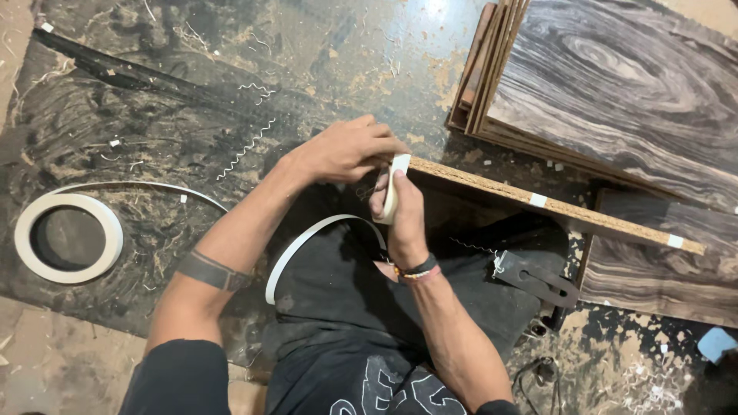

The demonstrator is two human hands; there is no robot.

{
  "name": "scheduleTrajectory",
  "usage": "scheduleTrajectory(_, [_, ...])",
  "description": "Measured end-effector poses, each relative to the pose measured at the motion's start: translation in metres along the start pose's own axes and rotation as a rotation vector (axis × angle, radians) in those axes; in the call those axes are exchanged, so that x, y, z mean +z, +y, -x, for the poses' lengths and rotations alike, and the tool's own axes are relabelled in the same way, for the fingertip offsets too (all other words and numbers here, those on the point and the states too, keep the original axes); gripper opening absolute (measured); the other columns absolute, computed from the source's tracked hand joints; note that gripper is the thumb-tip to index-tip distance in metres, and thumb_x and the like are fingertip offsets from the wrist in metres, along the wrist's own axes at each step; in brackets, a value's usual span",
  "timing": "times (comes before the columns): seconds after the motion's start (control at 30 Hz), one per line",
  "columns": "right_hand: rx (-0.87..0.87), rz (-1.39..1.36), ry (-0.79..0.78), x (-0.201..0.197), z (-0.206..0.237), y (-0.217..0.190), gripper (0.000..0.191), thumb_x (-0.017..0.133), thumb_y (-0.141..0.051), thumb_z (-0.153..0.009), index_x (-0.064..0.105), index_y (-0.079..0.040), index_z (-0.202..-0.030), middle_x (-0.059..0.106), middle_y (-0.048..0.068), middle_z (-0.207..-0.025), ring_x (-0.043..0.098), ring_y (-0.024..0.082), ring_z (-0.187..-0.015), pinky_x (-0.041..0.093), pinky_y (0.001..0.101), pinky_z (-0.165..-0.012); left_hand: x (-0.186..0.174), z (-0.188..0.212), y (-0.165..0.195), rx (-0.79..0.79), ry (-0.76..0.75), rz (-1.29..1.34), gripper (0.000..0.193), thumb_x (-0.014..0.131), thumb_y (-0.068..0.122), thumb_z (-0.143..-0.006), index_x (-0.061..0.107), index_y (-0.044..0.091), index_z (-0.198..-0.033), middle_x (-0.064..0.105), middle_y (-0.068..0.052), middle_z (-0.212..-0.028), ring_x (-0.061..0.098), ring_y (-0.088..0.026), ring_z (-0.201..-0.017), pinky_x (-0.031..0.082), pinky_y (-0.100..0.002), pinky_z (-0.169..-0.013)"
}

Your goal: The person sits on the floor and irons white edge banding tape onto the edges of particle board panels, pressing the tape with a hand iron and running fingers along the bonded edge. They then start the same process on another board, aligning the tape along its edge.

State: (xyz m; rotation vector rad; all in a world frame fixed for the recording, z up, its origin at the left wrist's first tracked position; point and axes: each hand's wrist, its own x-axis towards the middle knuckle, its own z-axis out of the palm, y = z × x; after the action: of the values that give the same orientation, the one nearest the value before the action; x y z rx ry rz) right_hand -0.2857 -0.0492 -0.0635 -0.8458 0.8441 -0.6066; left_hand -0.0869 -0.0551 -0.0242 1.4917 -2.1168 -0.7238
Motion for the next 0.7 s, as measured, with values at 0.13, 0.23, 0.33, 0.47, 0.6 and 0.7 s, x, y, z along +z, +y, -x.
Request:
scheduleTrajectory(0.13, [-0.047, -0.012, 0.053, 0.003, -0.003, 0.011, 0.041, 0.041, -0.041, -0.11, 0.057, -0.007, -0.091, 0.056, 0.0, -0.064, 0.049, 0.009, -0.055, 0.037, 0.0234, -0.051, -0.005, -0.004, -0.006, 0.021, -0.02, -0.022, 0.039, 0.068, 0.02, -0.09, 0.068, 0.022, -0.129, 0.067, -0.005, -0.106, 0.059, -0.029, -0.098, 0.053, -0.044, -0.08])
scheduleTrajectory(0.23, [0.046, -0.078, 0.047, -0.002, -0.011, 0.012, 0.039, 0.046, -0.041, -0.11, 0.058, -0.007, -0.092, 0.055, -0.001, -0.066, 0.048, 0.008, -0.056, 0.035, 0.0231, -0.051, -0.007, -0.007, -0.006, 0.015, -0.015, 0.0, 0.037, 0.069, 0.022, -0.088, 0.069, 0.021, -0.125, 0.067, -0.004, -0.104, 0.062, -0.029, -0.101, 0.053, -0.044, -0.08])
scheduleTrajectory(0.33, [0.034, -0.033, 0.077, -0.006, -0.017, 0.01, 0.041, 0.049, -0.04, -0.109, 0.063, -0.005, -0.092, 0.056, -0.001, -0.065, 0.049, 0.009, -0.055, 0.035, 0.0238, -0.051, -0.006, -0.013, 0.0, 0.03, 0.001, 0.005, 0.034, 0.072, 0.03, -0.088, 0.069, 0.014, -0.118, 0.067, -0.007, -0.099, 0.063, -0.03, -0.098, 0.053, -0.045, -0.077])
scheduleTrajectory(0.47, [0.012, -0.069, 0.041, -0.005, -0.018, 0.01, 0.042, 0.048, -0.04, -0.111, 0.061, -0.005, -0.091, 0.056, -0.002, -0.068, 0.05, 0.008, -0.057, 0.037, 0.0242, -0.052, 0.005, -0.019, 0.009, 0.055, 0.143, -0.15, 0.023, 0.067, 0.032, -0.098, 0.068, 0.011, -0.106, 0.067, -0.006, -0.097, 0.064, -0.031, -0.096, 0.054, -0.045, -0.077])
scheduleTrajectory(0.6, [-0.008, -0.175, 0.002, -0.006, -0.016, 0.016, 0.042, 0.039, -0.042, -0.108, 0.062, -0.01, -0.094, 0.056, -0.001, -0.062, 0.049, 0.009, -0.052, 0.037, 0.0243, -0.049, 0.019, -0.017, 0.009, 0.126, 0.167, -0.268, 0.024, 0.068, 0.031, -0.096, 0.064, 0.008, -0.102, 0.065, -0.007, -0.093, 0.064, -0.029, -0.091, 0.055, -0.041, -0.07])
scheduleTrajectory(0.7, [-0.001, -0.339, -0.077, -0.011, -0.018, 0.025, 0.042, 0.037, -0.041, -0.111, 0.063, -0.011, -0.097, 0.052, -0.003, -0.06, 0.046, 0.008, -0.05, 0.036, 0.0239, -0.049, 0.029, -0.012, 0.005, 0.221, 0.244, -0.359, 0.026, 0.069, 0.03, -0.095, 0.061, 0.006, -0.1, 0.061, -0.008, -0.092, 0.063, -0.028, -0.09, 0.055, -0.038, -0.069])
